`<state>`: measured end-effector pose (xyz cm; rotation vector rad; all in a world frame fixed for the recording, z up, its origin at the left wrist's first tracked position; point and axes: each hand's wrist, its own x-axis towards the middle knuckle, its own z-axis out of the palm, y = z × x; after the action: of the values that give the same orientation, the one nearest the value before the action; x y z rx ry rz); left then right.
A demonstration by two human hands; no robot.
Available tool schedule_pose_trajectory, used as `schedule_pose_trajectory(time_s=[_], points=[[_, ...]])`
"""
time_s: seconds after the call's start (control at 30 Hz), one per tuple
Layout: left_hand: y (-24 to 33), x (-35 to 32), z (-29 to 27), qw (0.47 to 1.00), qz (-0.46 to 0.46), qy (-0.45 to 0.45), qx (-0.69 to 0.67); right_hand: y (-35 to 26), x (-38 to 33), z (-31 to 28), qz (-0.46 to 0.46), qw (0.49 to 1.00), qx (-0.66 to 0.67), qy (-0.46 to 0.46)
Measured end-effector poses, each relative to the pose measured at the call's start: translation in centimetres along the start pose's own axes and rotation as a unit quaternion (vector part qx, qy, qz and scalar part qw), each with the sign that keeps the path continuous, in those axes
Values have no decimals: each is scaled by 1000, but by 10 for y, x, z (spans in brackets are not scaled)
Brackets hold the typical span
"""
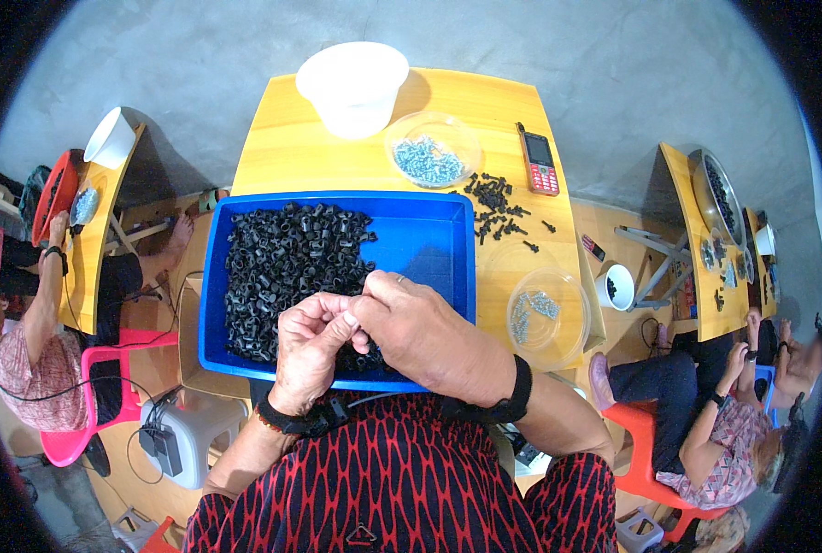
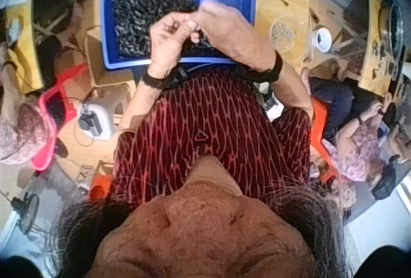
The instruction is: Sorting small black plastic components and inserting light-colored plastic pins into them to create assembled fasteners.
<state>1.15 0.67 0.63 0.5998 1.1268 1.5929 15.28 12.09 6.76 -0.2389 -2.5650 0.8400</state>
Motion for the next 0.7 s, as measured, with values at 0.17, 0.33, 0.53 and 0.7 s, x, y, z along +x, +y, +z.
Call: schedule_pose_trajectory(time_s=[0.17,0.33,0.53,0.7], points=[[-1,0,-3,1000,4,-15,-27,-1,-2,-2,14,999,38,-12],[2,1,-4,999,-8,-10,-42,1,-1,-11,111,987,112,-8],[5,-1,1,998,-29,-1,-55,-5,2,0,79,996,-27,-36],[2,1,-1,999,-18,-1,-28,-3,2,7,75,991,-92,-54]])
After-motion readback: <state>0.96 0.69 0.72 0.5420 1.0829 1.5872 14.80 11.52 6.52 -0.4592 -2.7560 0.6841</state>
